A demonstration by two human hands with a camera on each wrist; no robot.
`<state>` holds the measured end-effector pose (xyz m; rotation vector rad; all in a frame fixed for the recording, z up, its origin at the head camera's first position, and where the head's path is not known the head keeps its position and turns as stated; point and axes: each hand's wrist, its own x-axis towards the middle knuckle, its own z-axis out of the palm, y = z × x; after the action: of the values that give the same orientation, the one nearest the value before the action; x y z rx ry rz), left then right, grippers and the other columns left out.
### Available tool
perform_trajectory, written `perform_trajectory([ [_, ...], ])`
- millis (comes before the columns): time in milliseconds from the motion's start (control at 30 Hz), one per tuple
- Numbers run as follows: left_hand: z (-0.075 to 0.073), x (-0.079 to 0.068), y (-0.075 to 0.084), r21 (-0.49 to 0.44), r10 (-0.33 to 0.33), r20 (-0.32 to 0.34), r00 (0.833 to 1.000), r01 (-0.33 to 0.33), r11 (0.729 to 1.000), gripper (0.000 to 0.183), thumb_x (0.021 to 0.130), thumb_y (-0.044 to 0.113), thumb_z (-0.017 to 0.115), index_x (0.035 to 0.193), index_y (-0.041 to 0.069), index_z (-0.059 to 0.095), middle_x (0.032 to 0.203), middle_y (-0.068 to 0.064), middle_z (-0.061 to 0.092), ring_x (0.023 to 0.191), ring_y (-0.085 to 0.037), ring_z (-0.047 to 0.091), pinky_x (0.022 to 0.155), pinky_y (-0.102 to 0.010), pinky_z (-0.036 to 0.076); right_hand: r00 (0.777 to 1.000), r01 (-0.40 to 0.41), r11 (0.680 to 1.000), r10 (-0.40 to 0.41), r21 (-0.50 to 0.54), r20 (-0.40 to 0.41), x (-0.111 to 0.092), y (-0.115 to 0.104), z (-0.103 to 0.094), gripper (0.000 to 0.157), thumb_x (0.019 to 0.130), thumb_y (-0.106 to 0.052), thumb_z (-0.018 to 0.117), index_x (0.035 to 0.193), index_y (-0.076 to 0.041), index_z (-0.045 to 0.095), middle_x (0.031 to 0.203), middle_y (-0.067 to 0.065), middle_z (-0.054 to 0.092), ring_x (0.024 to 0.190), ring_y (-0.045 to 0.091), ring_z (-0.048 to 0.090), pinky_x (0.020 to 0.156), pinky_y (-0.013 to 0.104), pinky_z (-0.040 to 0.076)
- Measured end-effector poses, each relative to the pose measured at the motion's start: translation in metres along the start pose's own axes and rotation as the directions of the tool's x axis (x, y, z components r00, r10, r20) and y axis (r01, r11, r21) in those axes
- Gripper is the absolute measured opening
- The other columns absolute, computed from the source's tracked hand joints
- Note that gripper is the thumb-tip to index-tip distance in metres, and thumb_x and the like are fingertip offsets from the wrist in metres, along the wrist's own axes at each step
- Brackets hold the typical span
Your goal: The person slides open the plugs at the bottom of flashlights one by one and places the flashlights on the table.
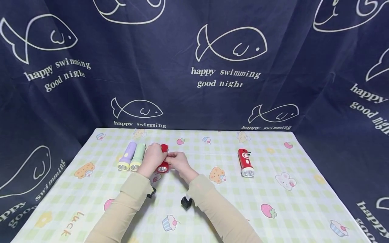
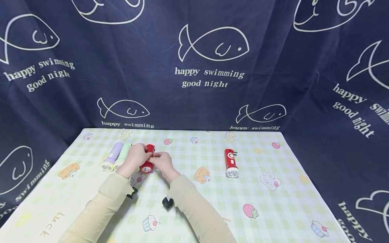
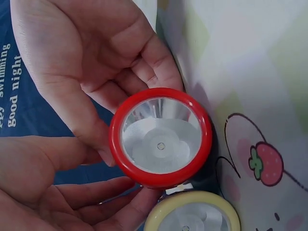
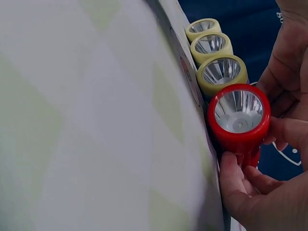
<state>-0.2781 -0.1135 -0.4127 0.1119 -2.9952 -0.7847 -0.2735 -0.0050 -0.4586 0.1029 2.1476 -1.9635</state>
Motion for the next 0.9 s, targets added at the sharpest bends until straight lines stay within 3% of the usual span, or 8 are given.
perform_trajectory([
  [200,-0.001,-0.002,0.002,-0.032,0.021,-0.013,1.0,-0.021,0.999,0.021,0.084,0.017,0.068,0.07,0.002,0.062,0.071,-0.013,0.064,0.063,-0.022,0.057,0.055,-0.031,0.051,1.0,0.006,1.0,-0.006,0.01,0.001,0.0,-0.001,-0.002,0.034,0.082,-0.009,0.069,0.111,0.006,0.062,0.095,0.013,0.069,0.068,0.01,0.063,0.064,0.023,0.057],
  [467,-0.004,-0.005,0.005,-0.136,0.029,-0.034,0.999,-0.033,0.99,0.022,0.086,0.014,0.066,0.096,-0.005,0.068,0.093,-0.02,0.069,0.081,-0.027,0.065,0.072,-0.036,0.057,0.999,0.032,0.998,-0.034,0.058,0.034,-0.002,-0.005,-0.011,0.04,0.08,-0.008,0.072,0.113,0.008,0.059,0.093,0.013,0.067,0.07,0.009,0.061,0.064,0.02,0.056],
  [600,-0.005,-0.006,0.005,-0.256,0.015,-0.053,0.998,-0.028,0.966,0.025,0.088,0.012,0.063,0.104,-0.006,0.068,0.1,-0.02,0.069,0.09,-0.028,0.065,0.077,-0.036,0.057,0.998,0.039,0.994,-0.043,0.099,0.04,-0.005,-0.009,-0.017,0.042,0.081,-0.005,0.07,0.118,0.009,0.056,0.098,0.018,0.066,0.07,0.012,0.063,0.068,0.025,0.058],
  [700,-0.005,-0.006,0.003,-0.343,-0.002,-0.069,0.998,-0.022,0.939,0.025,0.088,0.012,0.062,0.106,-0.005,0.067,0.101,-0.019,0.069,0.084,-0.026,0.066,0.072,-0.034,0.057,0.998,0.037,0.991,-0.043,0.128,0.044,-0.007,-0.012,-0.021,0.043,0.081,-0.004,0.07,0.119,0.009,0.055,0.1,0.019,0.066,0.07,0.012,0.064,0.069,0.027,0.058],
  [900,-0.003,-0.002,-0.002,-0.432,0.008,-0.106,0.994,-0.054,0.9,0.023,0.085,0.011,0.066,0.103,-0.003,0.069,0.093,-0.017,0.07,0.069,-0.018,0.065,0.06,-0.024,0.054,0.996,0.05,0.983,-0.062,0.176,0.062,-0.013,-0.019,-0.028,0.044,0.082,-0.003,0.07,0.12,0.01,0.054,0.099,0.017,0.063,0.072,0.011,0.063,0.067,0.025,0.058],
])
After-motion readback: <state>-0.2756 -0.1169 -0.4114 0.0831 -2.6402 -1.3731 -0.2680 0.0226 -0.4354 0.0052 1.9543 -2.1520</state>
